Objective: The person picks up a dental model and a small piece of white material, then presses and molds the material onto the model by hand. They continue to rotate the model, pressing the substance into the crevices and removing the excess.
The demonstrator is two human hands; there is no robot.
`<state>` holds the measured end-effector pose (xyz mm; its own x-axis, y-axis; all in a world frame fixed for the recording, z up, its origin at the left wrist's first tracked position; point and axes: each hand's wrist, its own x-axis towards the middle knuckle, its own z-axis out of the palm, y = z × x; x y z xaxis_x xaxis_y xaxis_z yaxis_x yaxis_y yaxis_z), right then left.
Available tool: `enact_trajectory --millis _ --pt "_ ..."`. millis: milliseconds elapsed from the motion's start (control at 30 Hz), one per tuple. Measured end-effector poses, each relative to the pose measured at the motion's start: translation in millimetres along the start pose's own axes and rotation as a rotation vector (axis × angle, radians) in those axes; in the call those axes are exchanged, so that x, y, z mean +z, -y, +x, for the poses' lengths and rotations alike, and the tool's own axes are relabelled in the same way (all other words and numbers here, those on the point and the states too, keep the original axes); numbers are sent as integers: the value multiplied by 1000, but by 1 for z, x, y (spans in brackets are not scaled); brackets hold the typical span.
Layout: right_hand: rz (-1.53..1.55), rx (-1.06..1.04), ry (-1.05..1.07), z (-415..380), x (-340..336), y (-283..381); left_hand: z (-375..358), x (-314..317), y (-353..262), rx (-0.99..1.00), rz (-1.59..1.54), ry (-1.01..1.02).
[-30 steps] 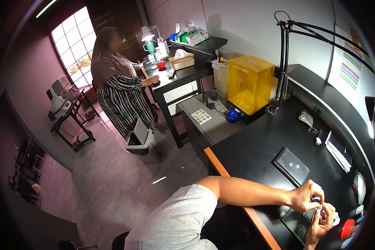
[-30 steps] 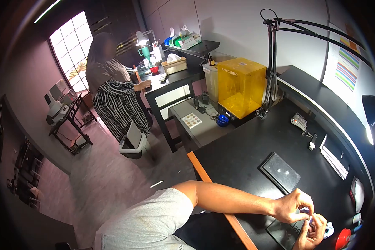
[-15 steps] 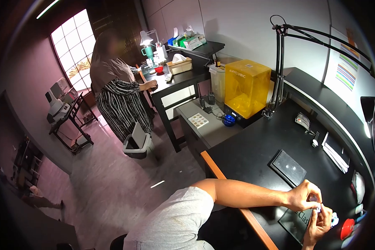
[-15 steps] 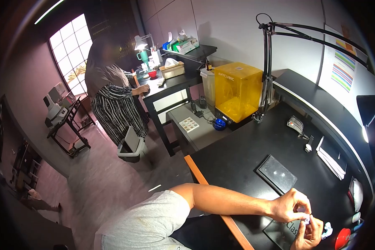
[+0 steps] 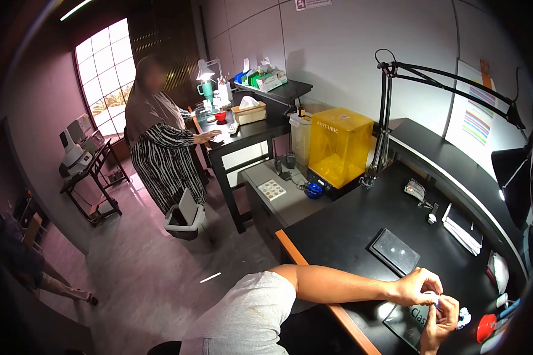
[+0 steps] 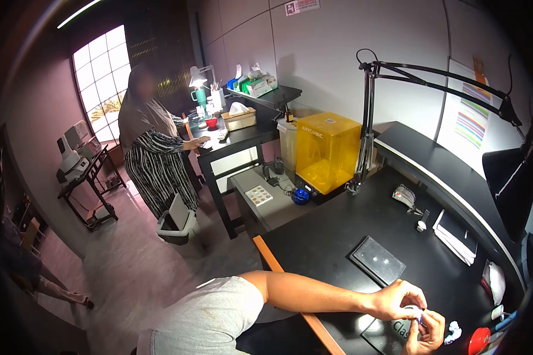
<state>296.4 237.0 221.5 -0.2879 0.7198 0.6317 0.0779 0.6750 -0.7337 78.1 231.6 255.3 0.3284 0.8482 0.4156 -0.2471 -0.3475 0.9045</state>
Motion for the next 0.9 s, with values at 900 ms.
enact_trajectory --millis 900 --pt "23 -63 -43 23 1 35 4 -10 -12 345 577 -59"
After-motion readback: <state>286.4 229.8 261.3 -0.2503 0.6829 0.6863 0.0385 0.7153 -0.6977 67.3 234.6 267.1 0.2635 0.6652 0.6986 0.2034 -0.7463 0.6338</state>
